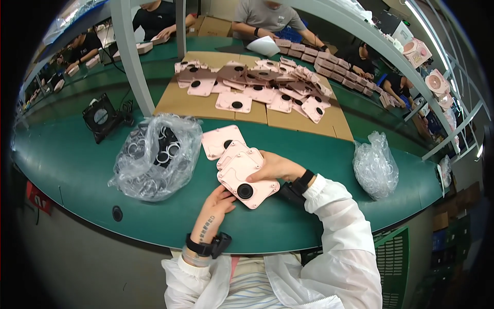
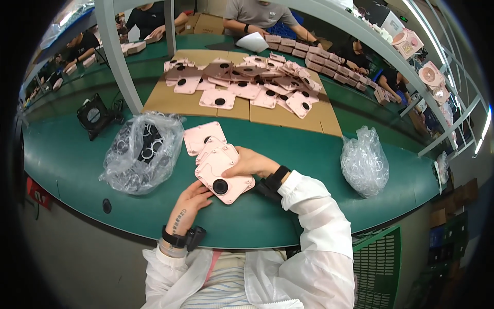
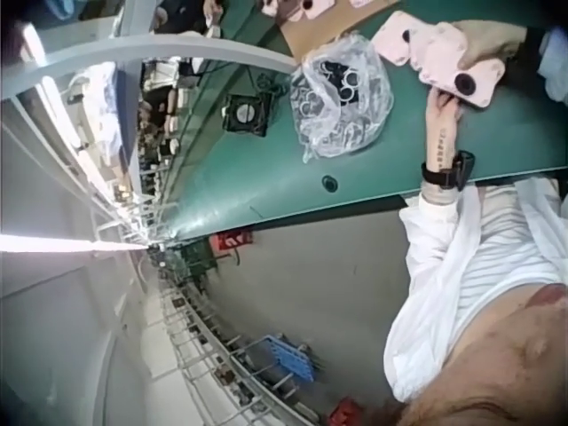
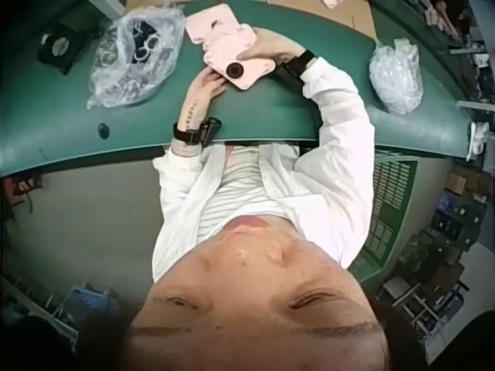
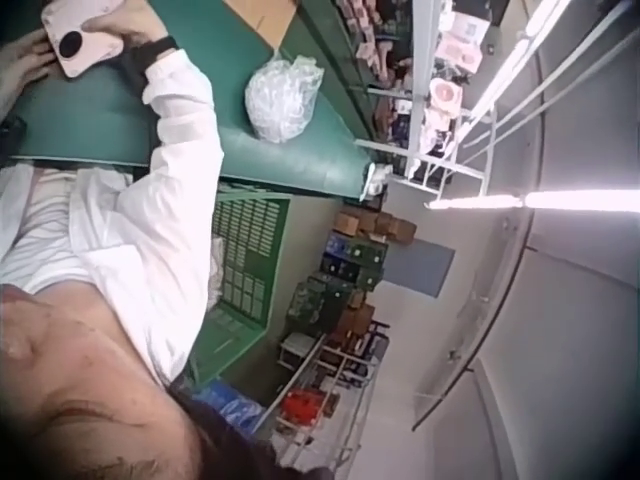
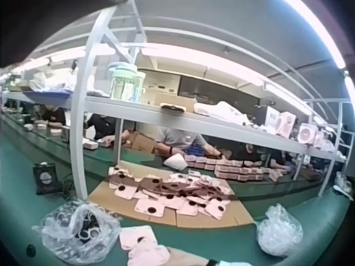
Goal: The person peels the backing from speaker components and presses them into pink plastic housings before stacking the finished panels and placing them into a green crate. After clearing the table, the person retrieves more speakers from a plastic bag to continue the assembly.
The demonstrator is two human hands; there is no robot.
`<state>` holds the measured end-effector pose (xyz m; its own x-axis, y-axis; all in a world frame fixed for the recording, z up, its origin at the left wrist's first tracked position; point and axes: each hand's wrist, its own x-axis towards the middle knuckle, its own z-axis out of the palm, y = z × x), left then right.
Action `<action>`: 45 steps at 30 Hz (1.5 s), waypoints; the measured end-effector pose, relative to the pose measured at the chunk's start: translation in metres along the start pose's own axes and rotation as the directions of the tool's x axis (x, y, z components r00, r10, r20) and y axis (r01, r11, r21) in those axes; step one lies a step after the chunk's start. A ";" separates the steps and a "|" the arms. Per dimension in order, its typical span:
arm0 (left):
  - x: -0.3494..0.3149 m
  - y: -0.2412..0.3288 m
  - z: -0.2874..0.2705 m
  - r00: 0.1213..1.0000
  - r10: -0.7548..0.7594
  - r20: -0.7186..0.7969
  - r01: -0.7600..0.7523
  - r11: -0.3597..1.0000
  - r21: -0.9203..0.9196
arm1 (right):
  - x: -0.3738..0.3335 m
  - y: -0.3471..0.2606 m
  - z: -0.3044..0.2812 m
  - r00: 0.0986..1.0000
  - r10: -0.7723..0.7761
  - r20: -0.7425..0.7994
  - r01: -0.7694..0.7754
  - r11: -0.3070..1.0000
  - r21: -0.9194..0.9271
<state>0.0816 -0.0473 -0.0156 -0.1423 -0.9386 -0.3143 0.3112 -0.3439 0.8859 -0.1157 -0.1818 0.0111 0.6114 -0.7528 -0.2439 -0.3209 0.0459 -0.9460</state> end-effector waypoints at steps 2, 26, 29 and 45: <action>0.000 -0.009 0.007 0.977 -0.009 -0.214 -0.048 0.965 -0.260 | 0.019 -0.017 -0.014 0.996 -0.030 0.083 0.038 0.995 -0.090; 0.062 0.001 -0.018 0.999 -0.051 -0.016 0.028 0.751 -0.660 | 0.086 -0.022 -0.045 0.845 0.074 0.530 -0.045 0.997 -0.067; 0.062 0.011 -0.024 0.999 -0.001 0.039 0.024 0.811 -0.585 | 0.056 -0.007 -0.039 0.894 0.022 0.448 -0.099 0.984 0.149; 0.086 0.017 -0.011 0.993 -0.041 0.107 0.081 0.916 -0.392 | 0.213 -0.083 -0.144 0.904 0.089 -0.419 0.254 0.676 0.692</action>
<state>0.0852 -0.1340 -0.0313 -0.2552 -0.9150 -0.3124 0.6425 -0.4019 0.6525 -0.0636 -0.4405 0.0682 0.2211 -0.9511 -0.2157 0.4388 0.2945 -0.8490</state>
